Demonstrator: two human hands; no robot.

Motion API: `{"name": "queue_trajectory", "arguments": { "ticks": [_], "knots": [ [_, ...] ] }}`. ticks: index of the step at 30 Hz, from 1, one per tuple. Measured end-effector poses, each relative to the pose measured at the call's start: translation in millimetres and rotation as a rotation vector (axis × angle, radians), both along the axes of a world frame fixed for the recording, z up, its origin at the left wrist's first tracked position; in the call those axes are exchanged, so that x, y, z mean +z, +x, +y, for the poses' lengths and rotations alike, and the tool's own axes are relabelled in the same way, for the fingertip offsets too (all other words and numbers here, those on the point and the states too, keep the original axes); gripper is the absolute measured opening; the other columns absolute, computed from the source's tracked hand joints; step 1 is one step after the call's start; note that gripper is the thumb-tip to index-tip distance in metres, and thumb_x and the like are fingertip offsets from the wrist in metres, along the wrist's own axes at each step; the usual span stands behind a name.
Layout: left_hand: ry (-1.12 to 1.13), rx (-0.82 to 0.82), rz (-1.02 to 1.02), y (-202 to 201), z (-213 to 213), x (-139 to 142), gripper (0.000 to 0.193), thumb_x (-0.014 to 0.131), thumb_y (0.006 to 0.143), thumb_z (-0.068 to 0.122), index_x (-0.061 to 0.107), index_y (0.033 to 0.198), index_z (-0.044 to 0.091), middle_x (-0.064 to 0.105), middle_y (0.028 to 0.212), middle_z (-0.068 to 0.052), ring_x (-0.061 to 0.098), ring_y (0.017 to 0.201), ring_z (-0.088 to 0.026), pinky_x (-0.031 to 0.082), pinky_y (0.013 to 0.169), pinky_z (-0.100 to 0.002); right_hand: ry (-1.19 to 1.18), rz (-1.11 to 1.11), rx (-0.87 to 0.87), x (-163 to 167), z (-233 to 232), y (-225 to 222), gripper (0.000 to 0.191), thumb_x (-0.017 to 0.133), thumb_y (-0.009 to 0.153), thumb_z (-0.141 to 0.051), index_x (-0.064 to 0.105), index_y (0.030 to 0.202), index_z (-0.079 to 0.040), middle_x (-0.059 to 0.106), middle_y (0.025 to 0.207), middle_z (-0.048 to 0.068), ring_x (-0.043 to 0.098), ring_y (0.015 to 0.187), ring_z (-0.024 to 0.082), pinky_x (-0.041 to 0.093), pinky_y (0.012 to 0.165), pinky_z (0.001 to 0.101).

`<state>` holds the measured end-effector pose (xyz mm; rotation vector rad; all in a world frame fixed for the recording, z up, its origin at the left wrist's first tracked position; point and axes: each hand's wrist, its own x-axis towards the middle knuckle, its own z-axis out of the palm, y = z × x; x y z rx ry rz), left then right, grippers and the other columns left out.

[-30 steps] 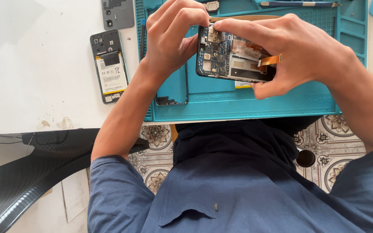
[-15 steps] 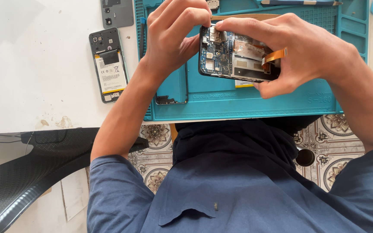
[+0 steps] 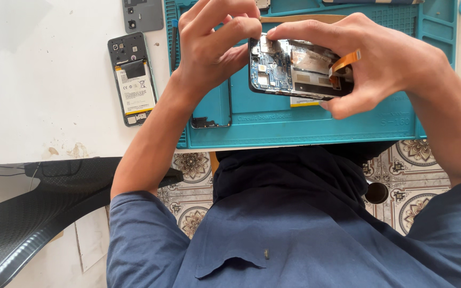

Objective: The person uses a plastic pry tool to separate the screen assembly from the phone chassis, then uses tweezers to disconnect and reconnect ribbon cables on the motherboard. The person places the battery into the phone chassis.

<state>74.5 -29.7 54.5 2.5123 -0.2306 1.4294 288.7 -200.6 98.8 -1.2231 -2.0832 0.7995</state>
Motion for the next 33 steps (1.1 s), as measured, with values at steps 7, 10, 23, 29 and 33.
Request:
{"name": "queue_trajectory", "arguments": {
  "ticks": [7,10,23,29,33],
  "knots": [
    [0.006,-0.03,-0.026,2.0,-0.6,1.3,0.028,0.096,0.094,0.017,0.068,0.094,0.011,0.066,0.106,-0.001,0.067,0.092,-0.016,0.058,0.071,-0.028,-0.056,-0.003,-0.002,0.7,-0.1,0.6,0.107,0.072,0.051,-0.021,0.046,0.154,-0.009,0.073,0.089,0.008,0.069,0.068,0.019,0.058,0.064,0.0321],
    [-0.009,-0.065,-0.064,3.6,0.0,4.1,0.038,0.095,0.088,0.024,0.062,0.092,0.006,0.065,0.101,-0.005,0.067,0.089,-0.02,0.057,0.071,-0.035,-0.026,-0.002,0.003,1.3,-0.2,1.3,0.105,0.072,0.05,-0.02,0.047,0.151,-0.008,0.073,0.091,0.009,0.069,0.069,0.02,0.058,0.065,0.0332],
    [-0.052,-0.024,0.046,0.4,-1.5,-1.0,0.036,0.097,0.094,0.019,0.063,0.094,0.01,0.063,0.11,-0.003,0.069,0.097,-0.018,0.058,0.078,-0.032,0.005,-0.017,0.03,-2.0,2.4,3.4,0.107,0.072,0.051,-0.023,0.045,0.153,-0.007,0.074,0.102,0.012,0.072,0.078,0.023,0.059,0.074,0.0359],
    [-0.041,-0.03,0.049,2.2,-0.8,-0.8,0.037,0.098,0.093,0.02,0.062,0.093,0.01,0.063,0.109,-0.002,0.068,0.097,-0.017,0.059,0.079,-0.032,0.017,-0.025,0.028,-0.9,2.8,2.5,0.107,0.072,0.051,-0.023,0.046,0.153,-0.008,0.073,0.103,0.013,0.071,0.078,0.024,0.059,0.073,0.0359],
    [-0.038,-0.044,0.061,2.4,0.4,-1.3,0.034,0.096,0.091,0.018,0.063,0.094,0.01,0.064,0.109,-0.001,0.068,0.098,-0.018,0.059,0.078,-0.033,-0.021,-0.038,0.007,0.0,2.2,2.3,0.107,0.072,0.05,-0.022,0.046,0.153,-0.009,0.073,0.096,0.011,0.07,0.073,0.023,0.057,0.07,0.0355]
  ]
}}
